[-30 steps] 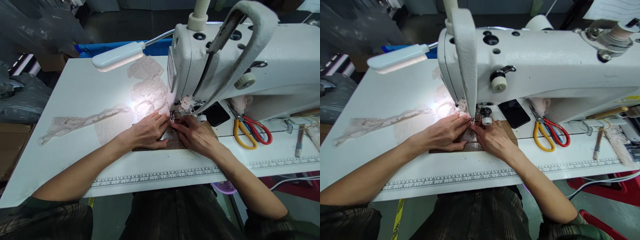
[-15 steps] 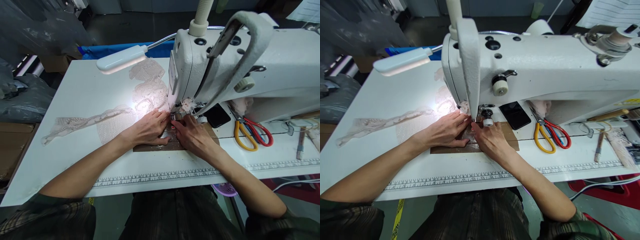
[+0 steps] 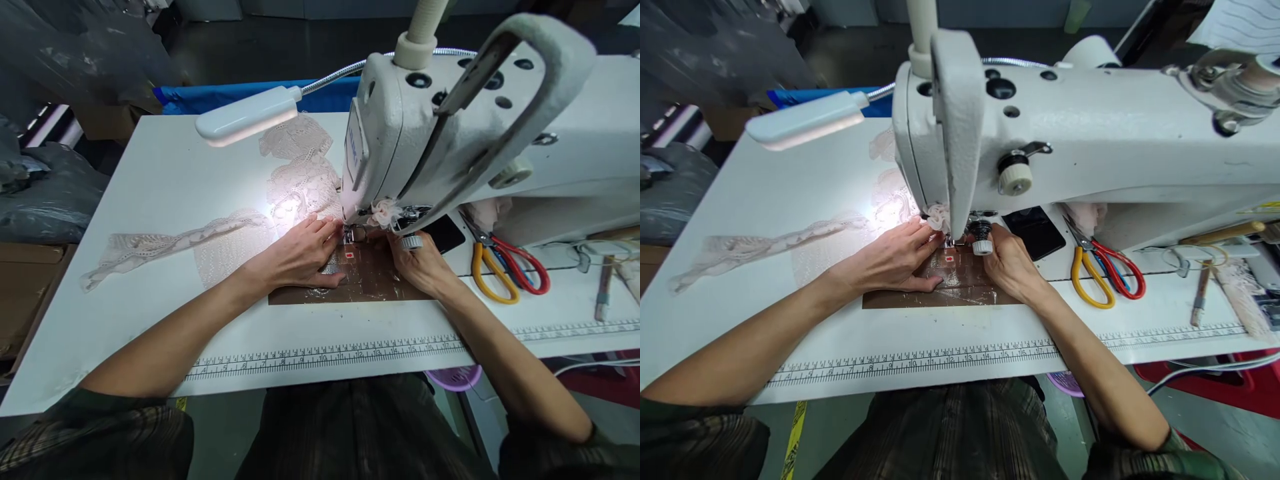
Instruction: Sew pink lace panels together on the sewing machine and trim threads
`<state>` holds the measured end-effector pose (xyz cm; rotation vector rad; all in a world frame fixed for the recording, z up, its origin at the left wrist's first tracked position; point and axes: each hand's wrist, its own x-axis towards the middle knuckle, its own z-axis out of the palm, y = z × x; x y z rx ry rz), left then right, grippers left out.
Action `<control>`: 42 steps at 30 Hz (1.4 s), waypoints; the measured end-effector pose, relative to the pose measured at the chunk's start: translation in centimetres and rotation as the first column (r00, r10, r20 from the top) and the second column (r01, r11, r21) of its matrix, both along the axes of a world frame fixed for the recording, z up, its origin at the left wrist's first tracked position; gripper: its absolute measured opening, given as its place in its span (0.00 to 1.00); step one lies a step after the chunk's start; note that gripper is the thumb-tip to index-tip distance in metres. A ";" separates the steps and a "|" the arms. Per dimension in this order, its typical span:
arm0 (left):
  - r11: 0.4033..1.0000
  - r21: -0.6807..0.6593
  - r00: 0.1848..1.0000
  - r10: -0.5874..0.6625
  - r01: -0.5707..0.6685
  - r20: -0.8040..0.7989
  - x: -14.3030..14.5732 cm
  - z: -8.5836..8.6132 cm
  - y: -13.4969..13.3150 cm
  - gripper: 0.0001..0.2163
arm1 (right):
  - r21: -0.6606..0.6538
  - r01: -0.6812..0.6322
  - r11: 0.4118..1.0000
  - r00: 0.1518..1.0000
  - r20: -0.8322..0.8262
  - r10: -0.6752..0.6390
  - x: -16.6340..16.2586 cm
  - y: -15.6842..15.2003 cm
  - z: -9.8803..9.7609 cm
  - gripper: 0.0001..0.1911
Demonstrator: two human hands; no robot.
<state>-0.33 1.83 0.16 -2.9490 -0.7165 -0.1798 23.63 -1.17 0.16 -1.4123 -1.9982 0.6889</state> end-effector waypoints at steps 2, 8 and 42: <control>1.000 -0.001 1.000 -0.001 0.001 0.010 0.0 -0.1 0.0 0.31 | -0.003 -0.005 1.000 1.000 0.001 0.005 -0.2 -0.3 -0.1 0.30; 0.999 -0.033 0.999 0.018 -0.016 0.042 -0.2 -0.2 0.2 0.33 | -0.002 0.045 0.999 0.996 0.074 -0.044 -0.4 -1.2 -0.4 0.29; 0.854 -0.224 0.829 0.513 -0.469 0.223 -3.3 1.6 8.2 0.23 | 0.412 -0.162 0.897 0.911 0.411 -0.025 -0.8 -1.9 -3.4 0.23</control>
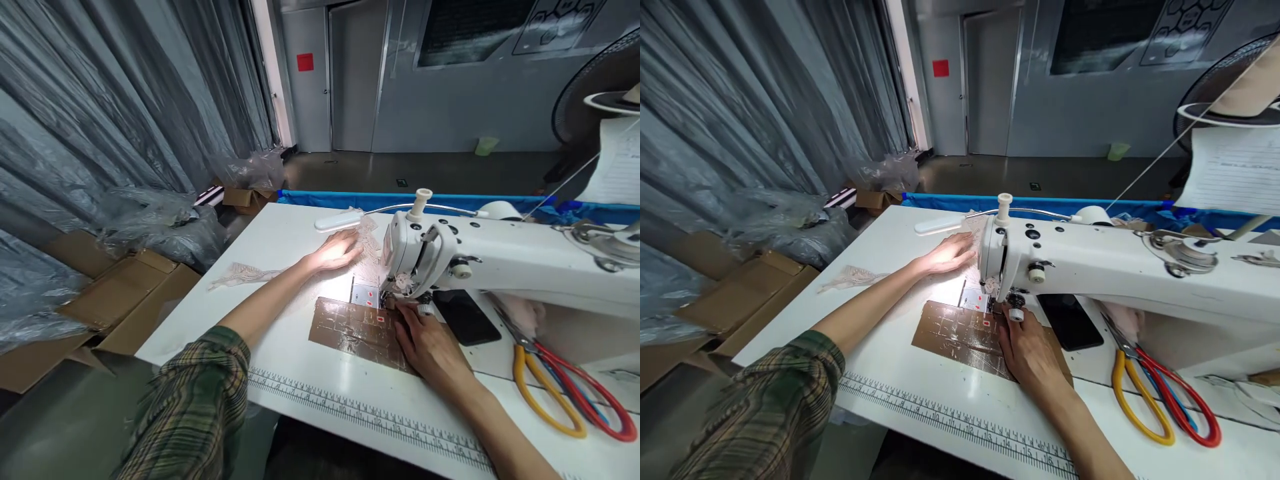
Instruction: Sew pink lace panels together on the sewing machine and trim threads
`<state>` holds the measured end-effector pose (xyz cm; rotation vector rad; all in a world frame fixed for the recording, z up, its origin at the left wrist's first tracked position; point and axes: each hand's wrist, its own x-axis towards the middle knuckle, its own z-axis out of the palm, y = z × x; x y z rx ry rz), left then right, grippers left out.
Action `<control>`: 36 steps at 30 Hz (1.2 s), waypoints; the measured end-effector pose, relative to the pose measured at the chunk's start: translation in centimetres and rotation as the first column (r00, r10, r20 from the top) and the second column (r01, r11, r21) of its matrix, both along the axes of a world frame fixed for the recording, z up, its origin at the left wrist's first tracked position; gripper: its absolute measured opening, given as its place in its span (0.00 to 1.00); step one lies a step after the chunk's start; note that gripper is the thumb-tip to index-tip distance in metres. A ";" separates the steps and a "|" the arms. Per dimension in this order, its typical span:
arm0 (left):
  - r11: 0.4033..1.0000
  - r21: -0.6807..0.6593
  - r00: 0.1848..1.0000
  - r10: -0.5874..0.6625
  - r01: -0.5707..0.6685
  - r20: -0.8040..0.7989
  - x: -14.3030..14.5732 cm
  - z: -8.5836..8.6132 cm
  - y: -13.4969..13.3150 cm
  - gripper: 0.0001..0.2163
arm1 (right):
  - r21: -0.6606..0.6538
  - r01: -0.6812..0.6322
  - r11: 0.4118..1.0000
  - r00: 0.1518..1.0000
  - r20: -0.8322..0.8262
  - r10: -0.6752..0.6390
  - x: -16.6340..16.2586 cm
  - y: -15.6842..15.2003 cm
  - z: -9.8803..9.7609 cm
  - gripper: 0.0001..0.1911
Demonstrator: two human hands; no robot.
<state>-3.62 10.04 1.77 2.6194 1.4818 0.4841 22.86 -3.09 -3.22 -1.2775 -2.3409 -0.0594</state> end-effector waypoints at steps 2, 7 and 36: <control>1.000 0.005 1.000 0.022 -0.022 -0.006 -1.8 0.3 -2.5 0.22 | 0.016 -0.009 1.000 1.000 0.026 0.009 0.0 -0.1 0.0 0.24; 0.992 -0.013 0.992 0.125 -0.125 -0.015 -5.3 0.3 -9.9 0.14 | 0.018 -0.005 1.000 0.996 0.090 0.003 -0.1 -0.2 0.0 0.25; 0.990 -0.107 0.991 -0.083 0.094 0.107 -4.1 0.4 -14.0 0.12 | -0.177 0.001 0.984 0.982 -0.186 -0.035 -0.5 -0.6 1.3 0.22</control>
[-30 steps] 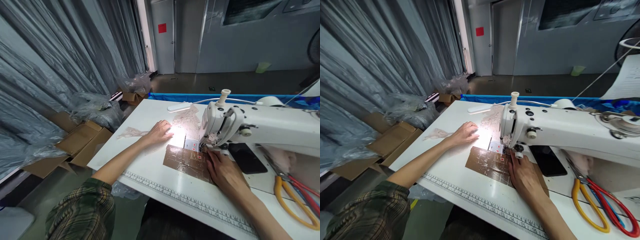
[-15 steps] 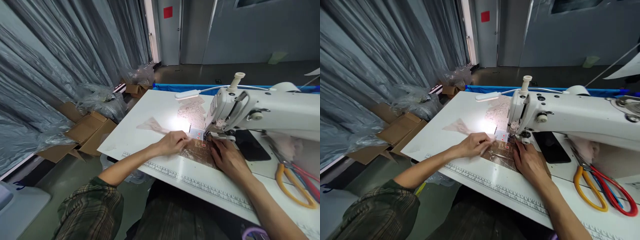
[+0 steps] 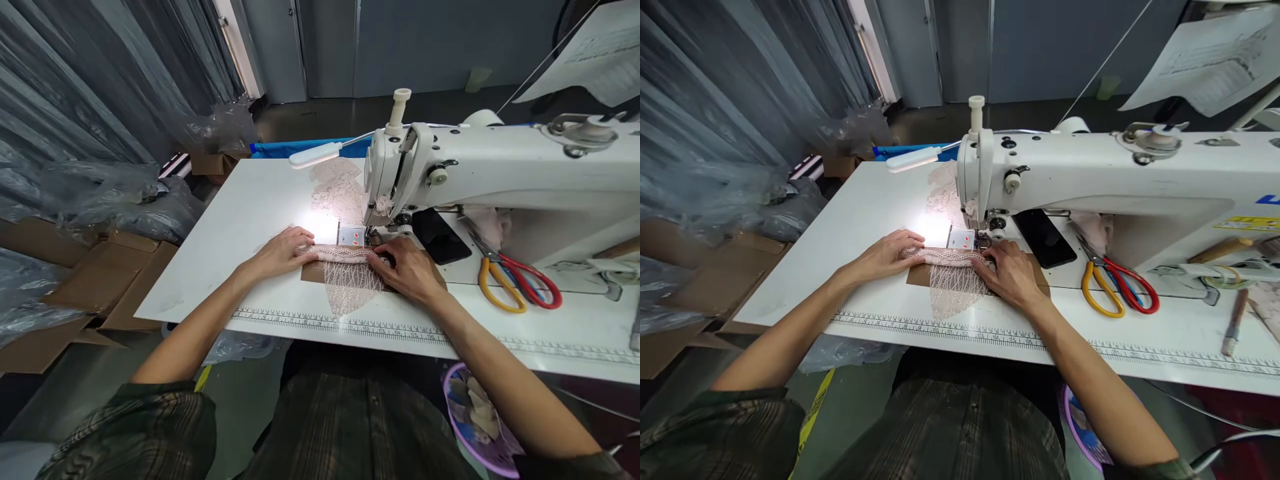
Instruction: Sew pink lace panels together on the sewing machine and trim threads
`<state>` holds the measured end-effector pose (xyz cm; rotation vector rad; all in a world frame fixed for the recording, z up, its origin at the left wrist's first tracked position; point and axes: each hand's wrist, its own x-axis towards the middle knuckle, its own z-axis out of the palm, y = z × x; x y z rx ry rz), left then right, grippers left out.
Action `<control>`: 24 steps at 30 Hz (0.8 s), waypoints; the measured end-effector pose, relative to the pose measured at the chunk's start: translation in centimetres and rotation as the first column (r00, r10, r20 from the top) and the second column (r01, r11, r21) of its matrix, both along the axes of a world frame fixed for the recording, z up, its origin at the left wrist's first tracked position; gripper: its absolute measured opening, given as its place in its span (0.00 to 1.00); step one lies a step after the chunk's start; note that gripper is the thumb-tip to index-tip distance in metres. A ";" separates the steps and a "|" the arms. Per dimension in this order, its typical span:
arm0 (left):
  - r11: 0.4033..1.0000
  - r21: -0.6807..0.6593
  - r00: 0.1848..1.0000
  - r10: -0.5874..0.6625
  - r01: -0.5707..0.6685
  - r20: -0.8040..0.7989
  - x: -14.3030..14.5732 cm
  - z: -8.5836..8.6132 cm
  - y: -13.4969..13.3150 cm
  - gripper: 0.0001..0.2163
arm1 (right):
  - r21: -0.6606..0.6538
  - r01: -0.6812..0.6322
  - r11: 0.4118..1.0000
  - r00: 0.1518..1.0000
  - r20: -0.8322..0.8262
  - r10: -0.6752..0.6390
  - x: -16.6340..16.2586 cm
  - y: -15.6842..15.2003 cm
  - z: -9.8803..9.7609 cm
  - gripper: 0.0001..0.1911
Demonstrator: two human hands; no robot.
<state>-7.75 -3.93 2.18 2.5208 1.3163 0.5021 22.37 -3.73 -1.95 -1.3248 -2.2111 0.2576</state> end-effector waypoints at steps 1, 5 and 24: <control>1.000 0.009 1.000 0.011 -0.011 0.025 0.1 -0.3 0.0 0.10 | 0.012 -0.001 1.000 1.000 -0.001 0.001 -0.1 0.0 -0.2 0.20; 0.998 0.006 0.993 0.054 -0.055 0.101 0.9 -0.9 0.0 0.08 | 0.009 0.003 1.000 0.999 -0.040 -0.002 -0.2 0.1 -1.0 0.17; 1.000 0.021 0.997 -0.004 0.003 0.074 4.0 -1.2 0.3 0.13 | -0.306 -0.239 0.921 0.848 -0.529 0.045 -0.6 -0.4 0.7 0.06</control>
